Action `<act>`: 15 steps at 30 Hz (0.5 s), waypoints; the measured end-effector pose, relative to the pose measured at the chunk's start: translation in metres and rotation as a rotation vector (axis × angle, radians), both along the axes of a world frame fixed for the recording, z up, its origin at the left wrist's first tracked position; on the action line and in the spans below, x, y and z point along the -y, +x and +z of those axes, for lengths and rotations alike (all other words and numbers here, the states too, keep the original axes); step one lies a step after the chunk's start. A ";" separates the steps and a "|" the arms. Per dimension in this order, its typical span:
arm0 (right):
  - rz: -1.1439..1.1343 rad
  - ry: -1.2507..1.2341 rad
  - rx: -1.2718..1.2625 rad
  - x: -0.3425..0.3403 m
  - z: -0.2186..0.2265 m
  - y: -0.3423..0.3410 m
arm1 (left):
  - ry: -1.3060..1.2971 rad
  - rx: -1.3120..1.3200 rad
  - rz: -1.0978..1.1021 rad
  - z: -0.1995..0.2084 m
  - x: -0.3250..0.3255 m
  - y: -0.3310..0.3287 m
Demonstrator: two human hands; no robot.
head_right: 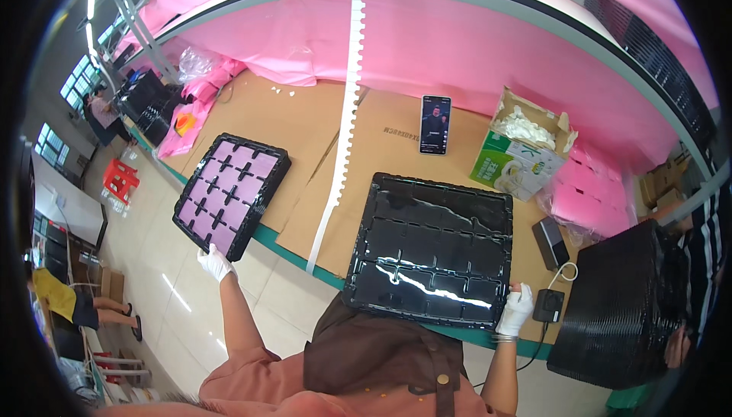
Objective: The person assembles black plastic trays by applying white adhesive strips to the edges and pressing pink foam inserts into the compartments. They handle the trays one at a time, stacking completed units on a nearby shelf.
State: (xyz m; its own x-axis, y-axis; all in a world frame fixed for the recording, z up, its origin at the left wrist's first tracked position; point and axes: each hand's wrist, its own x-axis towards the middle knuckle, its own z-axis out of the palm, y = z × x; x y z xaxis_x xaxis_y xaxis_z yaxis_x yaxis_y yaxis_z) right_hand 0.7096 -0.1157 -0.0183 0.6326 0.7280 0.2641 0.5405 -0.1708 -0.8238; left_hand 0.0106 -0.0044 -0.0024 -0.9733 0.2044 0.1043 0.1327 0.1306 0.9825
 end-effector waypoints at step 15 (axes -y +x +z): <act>0.038 -0.047 -0.271 -0.002 -0.012 0.018 | 0.141 0.085 -0.314 0.020 0.003 -0.047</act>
